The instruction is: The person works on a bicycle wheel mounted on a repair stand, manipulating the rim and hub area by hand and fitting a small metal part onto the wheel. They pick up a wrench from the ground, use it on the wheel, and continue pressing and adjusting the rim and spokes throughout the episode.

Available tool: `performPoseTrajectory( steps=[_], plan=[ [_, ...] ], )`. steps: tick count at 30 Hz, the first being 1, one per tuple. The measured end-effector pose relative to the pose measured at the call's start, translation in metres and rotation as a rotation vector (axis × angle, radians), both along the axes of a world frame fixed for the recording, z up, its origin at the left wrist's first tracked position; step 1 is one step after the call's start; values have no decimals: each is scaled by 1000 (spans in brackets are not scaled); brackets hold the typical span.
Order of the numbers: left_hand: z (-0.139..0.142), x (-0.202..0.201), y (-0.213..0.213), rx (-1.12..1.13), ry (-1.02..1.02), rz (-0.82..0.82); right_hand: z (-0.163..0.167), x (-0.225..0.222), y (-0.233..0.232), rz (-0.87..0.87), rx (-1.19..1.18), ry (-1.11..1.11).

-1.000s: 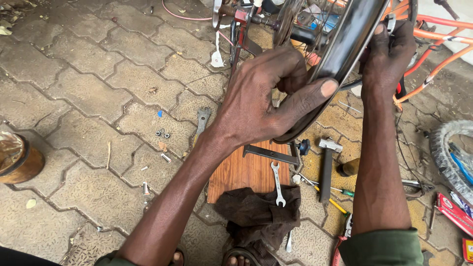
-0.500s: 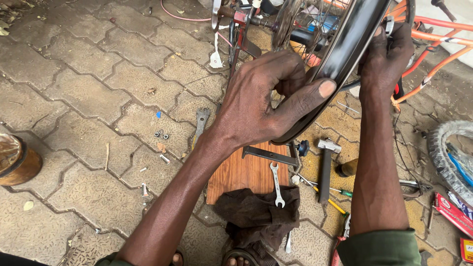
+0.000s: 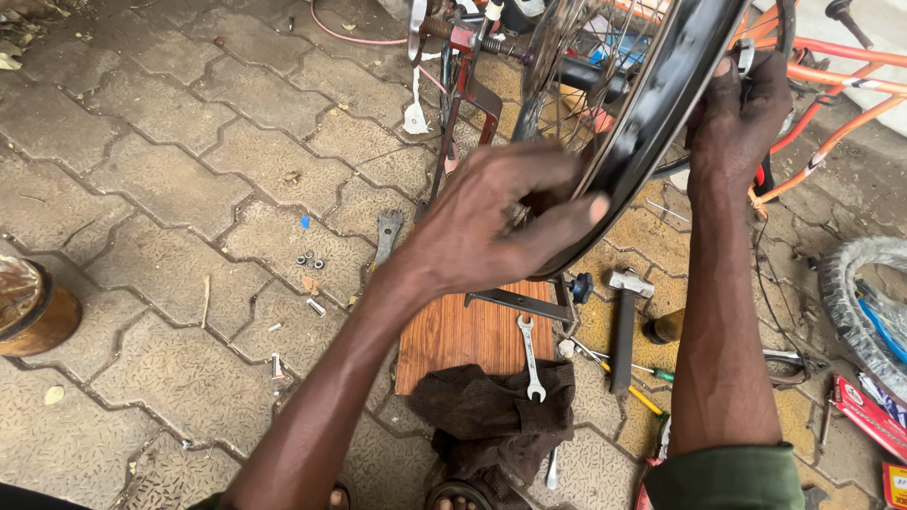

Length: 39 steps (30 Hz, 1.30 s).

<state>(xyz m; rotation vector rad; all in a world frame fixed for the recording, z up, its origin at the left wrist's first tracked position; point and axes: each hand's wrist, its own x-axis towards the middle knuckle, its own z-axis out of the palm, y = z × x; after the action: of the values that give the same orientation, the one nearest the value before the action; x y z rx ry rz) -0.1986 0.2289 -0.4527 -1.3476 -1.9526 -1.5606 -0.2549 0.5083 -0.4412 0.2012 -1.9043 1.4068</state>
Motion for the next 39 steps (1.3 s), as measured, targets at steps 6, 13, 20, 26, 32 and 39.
performPoseTrajectory(
  steps=[6, 13, 20, 26, 32, 39],
  plan=[
    [-16, 1, -21, -212, -19, -68, -2, -2, 2, 5, 27, 37],
    [11, 2, -4, 193, -170, -10, -3, -1, 2, 20, -5, 28],
    [19, 13, -11, -20, -21, 106, 0, -3, -1, 8, -7, 9],
    [10, 17, -9, -40, -108, 71, 6, -7, -5, -95, 50, -14],
    [5, 15, -14, -65, -100, 95, -1, 23, -25, -550, 313, 346],
    [8, 19, -22, -41, -165, 80, -60, 125, -87, -109, 537, 24]
  ],
)
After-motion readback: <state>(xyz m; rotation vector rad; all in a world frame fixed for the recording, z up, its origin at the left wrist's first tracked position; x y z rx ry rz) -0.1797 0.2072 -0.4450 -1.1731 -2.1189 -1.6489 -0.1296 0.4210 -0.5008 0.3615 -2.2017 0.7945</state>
